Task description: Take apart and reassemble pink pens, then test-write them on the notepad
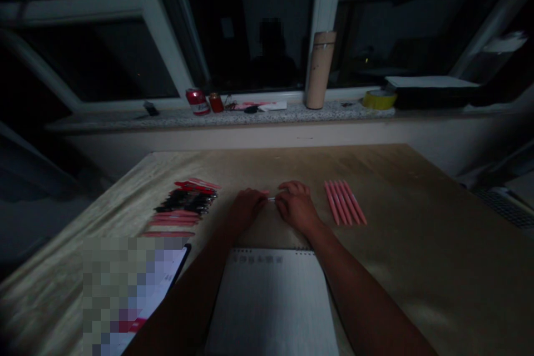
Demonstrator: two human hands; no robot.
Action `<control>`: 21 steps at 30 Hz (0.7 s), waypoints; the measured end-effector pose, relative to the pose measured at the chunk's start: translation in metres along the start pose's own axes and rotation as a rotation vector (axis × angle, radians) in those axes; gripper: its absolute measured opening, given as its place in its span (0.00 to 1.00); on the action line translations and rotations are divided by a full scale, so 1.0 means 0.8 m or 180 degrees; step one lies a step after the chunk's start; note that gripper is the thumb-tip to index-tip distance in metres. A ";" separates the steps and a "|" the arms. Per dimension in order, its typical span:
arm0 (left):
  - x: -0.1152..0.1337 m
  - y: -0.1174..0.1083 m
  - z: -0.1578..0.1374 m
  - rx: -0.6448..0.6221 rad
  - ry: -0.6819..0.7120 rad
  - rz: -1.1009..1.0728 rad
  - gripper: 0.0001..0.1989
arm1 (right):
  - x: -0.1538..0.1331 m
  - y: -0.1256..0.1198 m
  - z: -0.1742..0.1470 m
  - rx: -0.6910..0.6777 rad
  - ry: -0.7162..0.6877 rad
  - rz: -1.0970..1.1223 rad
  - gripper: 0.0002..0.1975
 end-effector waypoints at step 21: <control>-0.004 0.009 0.001 -0.0001 0.0106 -0.0193 0.12 | 0.001 -0.002 0.002 0.0088 -0.0161 0.0105 0.06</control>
Point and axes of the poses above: each hand's wrist, its own z-axis towards the middle knuckle, its own y-axis out of the palm, x = y × z, the point moved 7 cm from there along z, towards the middle knuckle, and after that the axes turned 12 degrees about x, right-handed, at the moved point
